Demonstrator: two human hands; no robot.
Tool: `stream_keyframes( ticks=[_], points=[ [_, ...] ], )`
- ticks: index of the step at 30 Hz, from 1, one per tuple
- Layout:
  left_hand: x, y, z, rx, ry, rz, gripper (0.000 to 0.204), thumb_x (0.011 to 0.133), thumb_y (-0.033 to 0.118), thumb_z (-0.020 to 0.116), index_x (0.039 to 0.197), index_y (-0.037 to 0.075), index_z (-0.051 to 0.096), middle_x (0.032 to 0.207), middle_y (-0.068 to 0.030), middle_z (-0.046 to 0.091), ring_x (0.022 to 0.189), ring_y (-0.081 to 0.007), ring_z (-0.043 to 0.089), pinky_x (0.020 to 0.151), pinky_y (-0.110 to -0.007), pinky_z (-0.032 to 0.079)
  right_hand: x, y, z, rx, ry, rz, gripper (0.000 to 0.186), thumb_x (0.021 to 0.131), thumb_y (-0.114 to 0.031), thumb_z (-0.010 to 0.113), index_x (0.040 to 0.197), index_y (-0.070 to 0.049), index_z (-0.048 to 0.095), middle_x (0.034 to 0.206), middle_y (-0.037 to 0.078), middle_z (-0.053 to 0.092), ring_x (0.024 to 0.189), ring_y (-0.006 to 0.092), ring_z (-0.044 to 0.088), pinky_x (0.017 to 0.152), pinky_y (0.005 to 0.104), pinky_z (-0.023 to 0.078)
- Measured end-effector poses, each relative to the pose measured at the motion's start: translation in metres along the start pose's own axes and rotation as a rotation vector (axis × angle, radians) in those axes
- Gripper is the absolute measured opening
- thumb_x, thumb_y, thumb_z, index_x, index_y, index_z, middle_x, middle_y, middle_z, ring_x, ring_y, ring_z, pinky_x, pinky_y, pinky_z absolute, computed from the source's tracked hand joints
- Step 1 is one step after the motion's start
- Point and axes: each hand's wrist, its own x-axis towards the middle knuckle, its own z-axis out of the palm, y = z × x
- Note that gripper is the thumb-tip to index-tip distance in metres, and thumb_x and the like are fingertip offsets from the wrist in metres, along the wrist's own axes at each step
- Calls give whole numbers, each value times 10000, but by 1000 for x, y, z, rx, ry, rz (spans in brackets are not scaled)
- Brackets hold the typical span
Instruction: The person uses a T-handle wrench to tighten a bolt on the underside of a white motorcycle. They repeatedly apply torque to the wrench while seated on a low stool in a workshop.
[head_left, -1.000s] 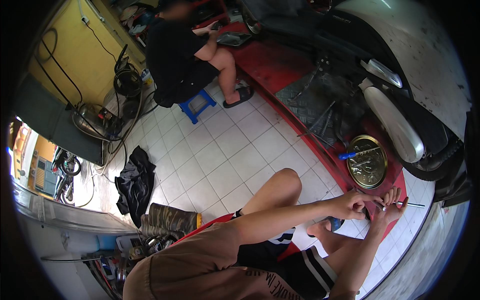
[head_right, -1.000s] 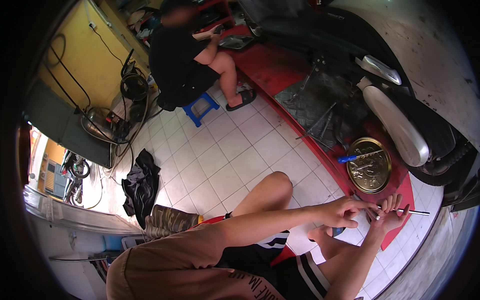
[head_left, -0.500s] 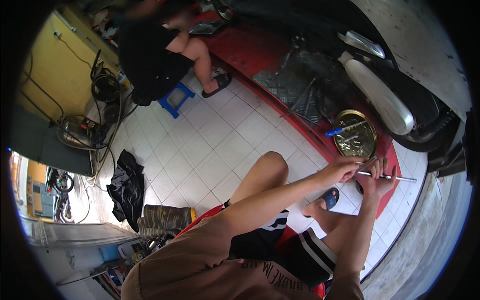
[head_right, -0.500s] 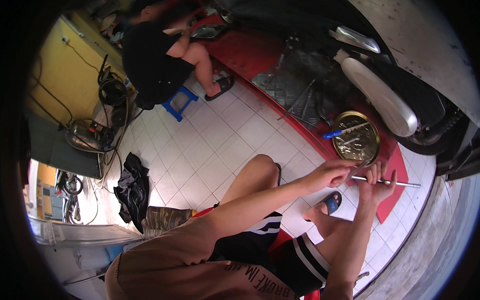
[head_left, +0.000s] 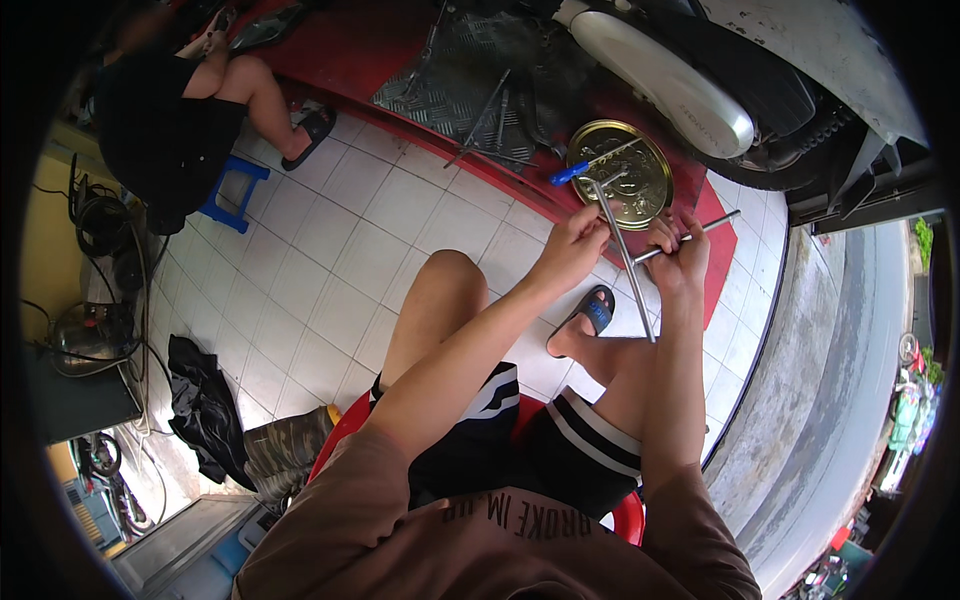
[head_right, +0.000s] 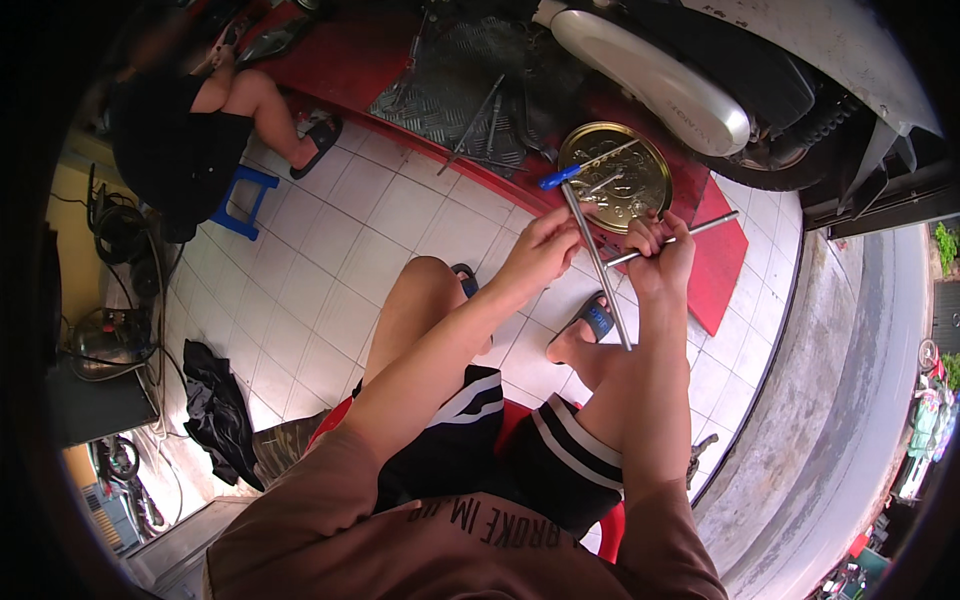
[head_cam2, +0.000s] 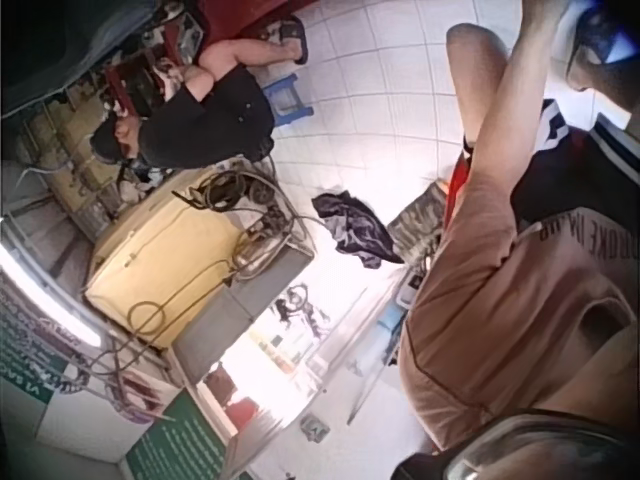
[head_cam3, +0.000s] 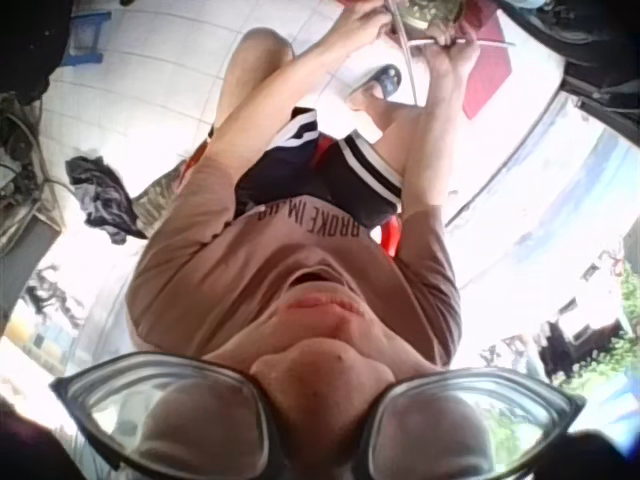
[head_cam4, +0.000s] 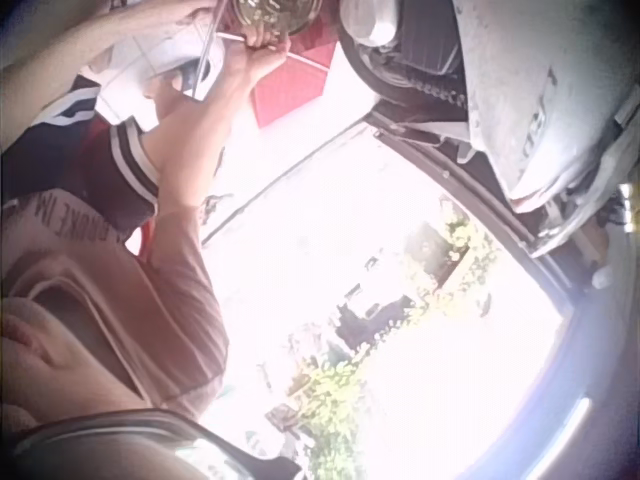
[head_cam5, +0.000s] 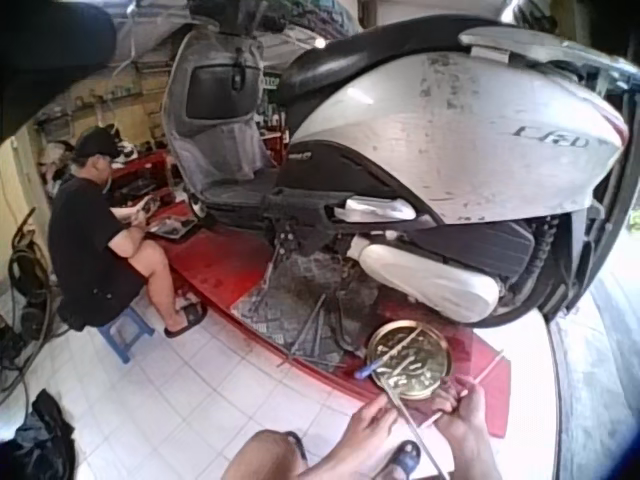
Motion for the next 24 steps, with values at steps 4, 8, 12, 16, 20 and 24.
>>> stream_keyframes(
  ticks=[4,8,12,16,20,24],
  points=[
    [-8,30,3,-97,-175,169,235,962,100,497,1104,37,675,803,14,637,575,-4,435,498,-184,323,6,21,2,-214,130,-61,154,922,-146,461,824,-28,479,605,-42,275,494,73,250,408,211,235],
    [-16,23,1,78,-342,243,195,944,103,546,939,-3,710,837,-42,696,653,-19,582,537,-179,410,10,47,12,-396,11,90,99,914,-156,477,844,-85,476,640,-38,274,520,74,252,429,217,215],
    [-21,37,2,483,-154,316,203,890,156,625,777,-11,652,609,-88,602,510,-167,595,475,-269,432,17,62,19,-479,25,177,133,935,-213,467,893,-87,482,653,-35,302,527,75,285,436,212,229],
    [-12,42,-8,643,205,364,212,879,197,604,783,10,632,637,-134,591,531,-267,578,504,-370,437,21,87,39,-622,132,104,245,970,-289,404,943,-70,510,663,-33,314,536,80,298,465,206,240],
    [-10,43,-32,901,189,67,314,923,270,546,778,10,644,707,-164,638,640,-342,627,601,-449,490,45,80,34,-693,-70,205,269,968,-301,429,1033,-63,537,671,-37,319,535,67,260,454,206,214],
    [-12,48,-46,960,35,-31,424,955,320,505,733,-28,602,746,-202,623,716,-379,626,662,-470,494,51,102,56,-822,-139,187,296,978,-319,441,1083,-60,536,670,-41,315,524,55,244,442,205,198]
  ],
)
